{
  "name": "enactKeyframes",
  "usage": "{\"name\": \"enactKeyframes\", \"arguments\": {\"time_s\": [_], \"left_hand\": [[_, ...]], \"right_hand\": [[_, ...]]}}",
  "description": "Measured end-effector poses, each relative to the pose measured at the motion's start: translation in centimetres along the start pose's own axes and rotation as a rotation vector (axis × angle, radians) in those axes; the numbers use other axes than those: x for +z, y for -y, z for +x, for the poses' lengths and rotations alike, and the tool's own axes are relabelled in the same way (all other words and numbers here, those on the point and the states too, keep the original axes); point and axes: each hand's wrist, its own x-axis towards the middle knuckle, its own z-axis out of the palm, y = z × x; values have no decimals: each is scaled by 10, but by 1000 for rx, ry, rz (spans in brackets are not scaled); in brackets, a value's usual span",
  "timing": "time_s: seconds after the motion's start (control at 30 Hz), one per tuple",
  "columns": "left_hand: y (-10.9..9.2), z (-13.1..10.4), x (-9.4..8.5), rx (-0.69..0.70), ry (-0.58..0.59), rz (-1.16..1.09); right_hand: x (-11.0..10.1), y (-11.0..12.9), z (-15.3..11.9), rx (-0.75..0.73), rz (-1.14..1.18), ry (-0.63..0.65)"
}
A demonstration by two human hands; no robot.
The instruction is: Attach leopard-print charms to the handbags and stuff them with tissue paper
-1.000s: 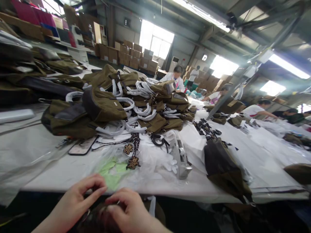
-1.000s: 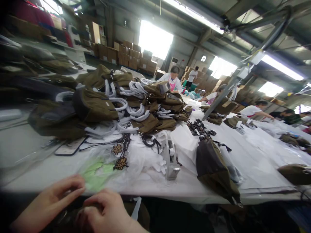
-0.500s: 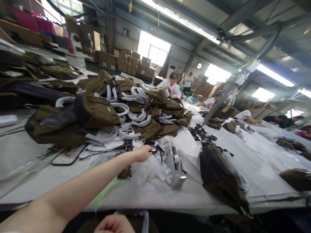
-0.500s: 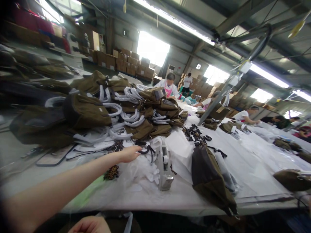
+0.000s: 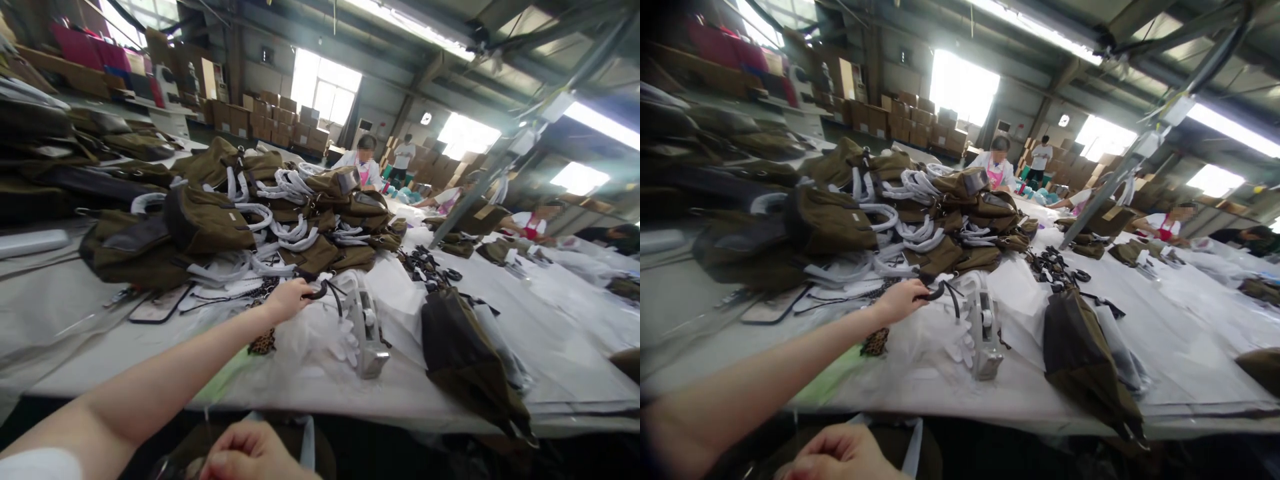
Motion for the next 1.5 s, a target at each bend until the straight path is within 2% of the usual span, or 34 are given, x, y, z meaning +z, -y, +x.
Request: {"name": "enactKeyframes", "arguments": {"time_s": [0.13,0.23,0.33,0.4,0.47,0.53,0.63,0.7,0.77,0.83,1.0,1.07,1.13,1.27,1.33,1.4,1.5], "left_hand": [[25,-60,-50,45,-195,-106],[43,-107,-73,-9,-245,-199],[62,-143,-77,-107,-247,-328],[75,-158,-73,-238,-281,-502],[90,-167,-68,-397,-357,-694],[103,-173,-68,-484,-479,-789],[119,-181,-76,-424,-657,-705],[123,-186,-82,-360,-693,-588],[123,-190,-83,-323,-660,-484],[120,-192,-76,-282,-566,-365],[106,-187,-28,-170,-266,-220],[102,-186,-9,-156,-203,-236],[98,-188,2,-156,-183,-230],[93,-205,3,-212,-303,-172],[89,-219,0,-253,-324,-146],[83,-232,0,-245,-243,-129],[71,-246,6,-147,-55,-106]], "right_hand": [[6,-1,-6,-28,34,-19],[8,-6,-7,-58,-5,6],[10,-9,-8,-69,-99,39],[13,-10,-9,-82,-117,45],[17,-11,-10,-87,-109,44],[21,-13,-11,-79,-112,40],[26,-16,-11,-84,-128,31],[28,-18,-10,-97,-127,20],[30,-19,-9,-100,-129,16],[31,-20,-8,-99,-146,21],[32,-18,-7,-82,-185,-3],[32,-18,-6,-92,-176,-28],[30,-18,-6,-99,-165,-45],[23,-19,-4,-112,-131,-70],[21,-21,-2,-112,-111,-89],[20,-22,1,-106,-97,-113],[21,-22,4,-103,-85,-135]]}}
